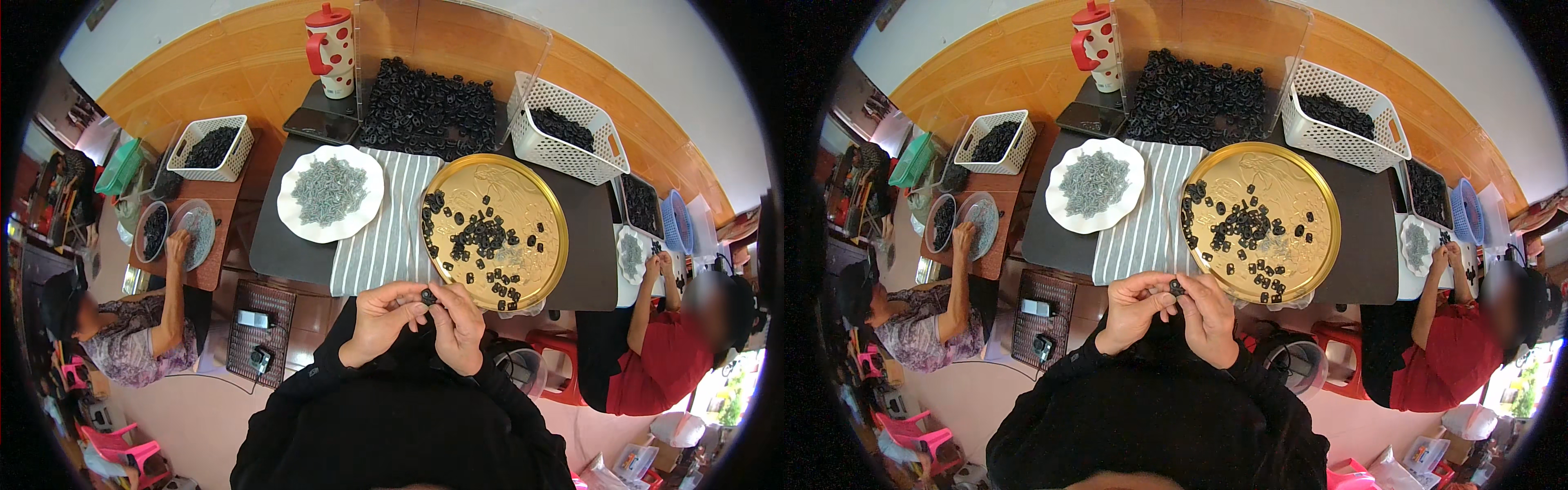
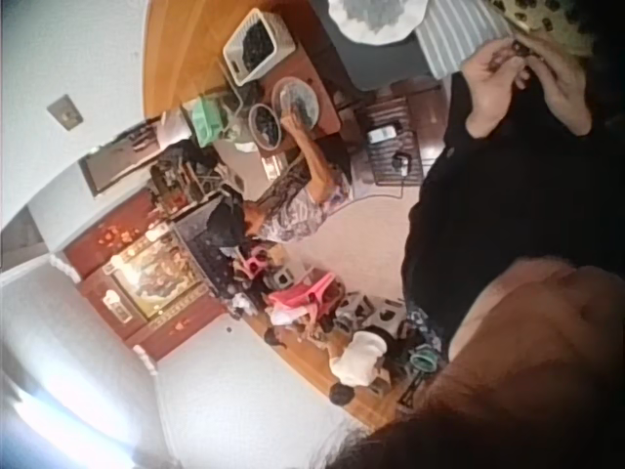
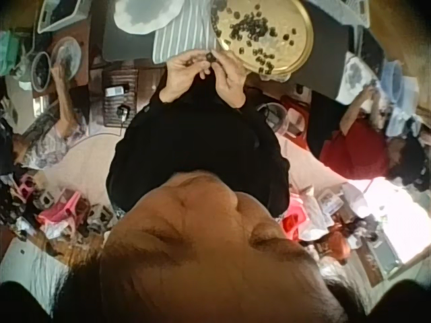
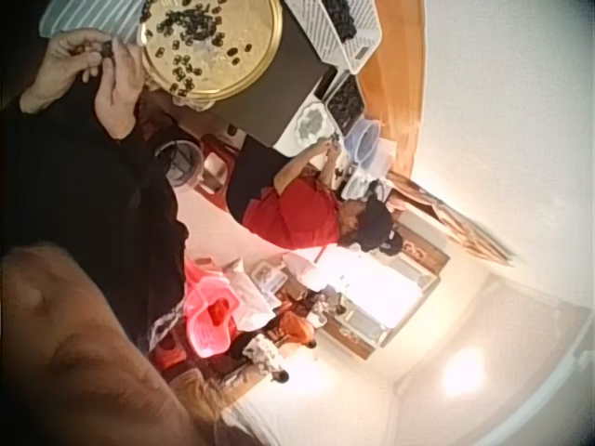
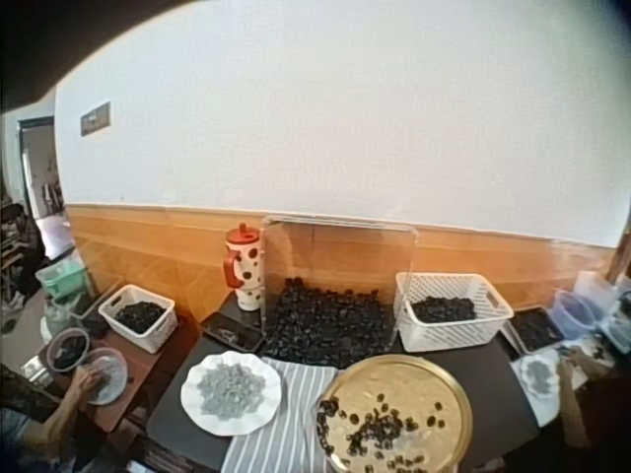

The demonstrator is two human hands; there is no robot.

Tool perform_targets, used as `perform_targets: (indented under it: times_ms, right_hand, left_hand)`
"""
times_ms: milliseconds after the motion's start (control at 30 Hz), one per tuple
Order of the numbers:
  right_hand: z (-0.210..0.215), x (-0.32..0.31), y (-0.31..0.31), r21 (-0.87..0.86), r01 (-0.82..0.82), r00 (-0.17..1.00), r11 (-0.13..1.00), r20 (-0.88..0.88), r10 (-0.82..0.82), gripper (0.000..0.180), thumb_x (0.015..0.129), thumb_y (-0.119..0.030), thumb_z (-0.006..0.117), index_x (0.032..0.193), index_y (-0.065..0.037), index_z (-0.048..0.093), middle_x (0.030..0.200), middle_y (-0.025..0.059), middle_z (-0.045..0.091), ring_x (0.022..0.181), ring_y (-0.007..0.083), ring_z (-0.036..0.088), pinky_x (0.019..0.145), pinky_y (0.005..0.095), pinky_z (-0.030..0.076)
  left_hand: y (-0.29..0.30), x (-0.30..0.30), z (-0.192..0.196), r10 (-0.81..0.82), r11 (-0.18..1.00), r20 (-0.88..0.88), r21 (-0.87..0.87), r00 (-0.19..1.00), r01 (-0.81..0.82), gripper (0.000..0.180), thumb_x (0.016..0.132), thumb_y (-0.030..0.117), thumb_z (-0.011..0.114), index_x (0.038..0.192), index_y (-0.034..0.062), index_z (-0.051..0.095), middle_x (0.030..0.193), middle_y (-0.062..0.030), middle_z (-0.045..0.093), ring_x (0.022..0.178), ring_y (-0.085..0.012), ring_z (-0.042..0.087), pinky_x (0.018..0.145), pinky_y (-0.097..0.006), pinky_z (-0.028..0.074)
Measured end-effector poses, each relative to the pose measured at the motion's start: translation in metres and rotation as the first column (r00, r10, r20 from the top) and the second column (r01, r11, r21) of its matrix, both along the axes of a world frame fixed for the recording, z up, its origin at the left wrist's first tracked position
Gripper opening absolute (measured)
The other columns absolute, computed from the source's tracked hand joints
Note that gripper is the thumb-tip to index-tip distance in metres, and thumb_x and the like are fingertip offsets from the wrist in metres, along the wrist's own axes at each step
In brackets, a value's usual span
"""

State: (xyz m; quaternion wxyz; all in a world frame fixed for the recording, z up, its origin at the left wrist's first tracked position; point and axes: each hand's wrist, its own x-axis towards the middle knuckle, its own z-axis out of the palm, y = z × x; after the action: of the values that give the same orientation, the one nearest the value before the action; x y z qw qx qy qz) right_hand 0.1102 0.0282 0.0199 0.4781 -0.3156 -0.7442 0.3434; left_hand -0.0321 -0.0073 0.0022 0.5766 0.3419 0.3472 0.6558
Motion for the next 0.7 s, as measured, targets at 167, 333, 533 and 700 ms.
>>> perform_targets:
  times_ms: [167, 333, 533, 700]
  right_hand:
    - [0.003, -0.002, -0.002, 0.060, 0.022, 1.000, 0.998, 0.000, -0.022, 0.031, 0.082, 0.009, 0.056, 0.112, 0.003, 0.058, 0.088, 0.0138, 0.058, 0.072, 0.0233, 0.057, 0.062, 0.0283, 0.046]
    - [0.002, -0.003, -0.003, 0.103, 0.063, 0.998, 0.993, -0.027, -0.061, 0.031, 0.080, 0.012, 0.055, 0.109, 0.003, 0.059, 0.085, 0.0135, 0.058, 0.067, 0.0228, 0.056, 0.060, 0.0278, 0.045]
    - [-0.001, -0.004, -0.007, 0.085, 0.115, 0.990, 0.990, -0.097, -0.107, 0.029, 0.079, 0.012, 0.056, 0.107, 0.003, 0.059, 0.084, 0.0139, 0.058, 0.066, 0.0213, 0.055, 0.058, 0.0270, 0.044]
    - [0.010, 0.017, 0.007, -0.292, -0.040, 0.999, 0.955, 0.007, 0.044, 0.022, 0.081, 0.006, 0.059, 0.103, 0.004, 0.061, 0.088, 0.0092, 0.061, 0.074, 0.0136, 0.057, 0.064, 0.0254, 0.045]
  left_hand:
    - [-0.002, 0.002, -0.002, 0.015, 1.000, -0.041, 0.011, 0.999, -0.015, 0.026, 0.084, -0.006, 0.061, 0.109, -0.0019, 0.062, 0.088, -0.0096, 0.065, 0.066, -0.0116, 0.062, 0.052, -0.021, 0.051]
    - [-0.004, 0.008, 0.003, 0.054, 0.998, -0.074, 0.050, 0.996, -0.050, 0.024, 0.084, -0.008, 0.060, 0.108, -0.0035, 0.062, 0.088, -0.0098, 0.063, 0.067, -0.0117, 0.062, 0.054, -0.021, 0.051]
    - [-0.001, 0.012, 0.006, 0.066, 0.994, -0.109, 0.098, 0.992, -0.055, 0.020, 0.084, -0.008, 0.059, 0.103, -0.0048, 0.062, 0.084, -0.0092, 0.060, 0.067, -0.0119, 0.061, 0.054, -0.021, 0.050]
    - [0.004, 0.000, 0.004, -0.070, 0.998, -0.152, -0.011, 0.986, 0.069, 0.026, 0.085, -0.005, 0.060, 0.111, -0.0028, 0.061, 0.083, -0.0063, 0.061, 0.067, -0.0106, 0.059, 0.054, -0.021, 0.048]
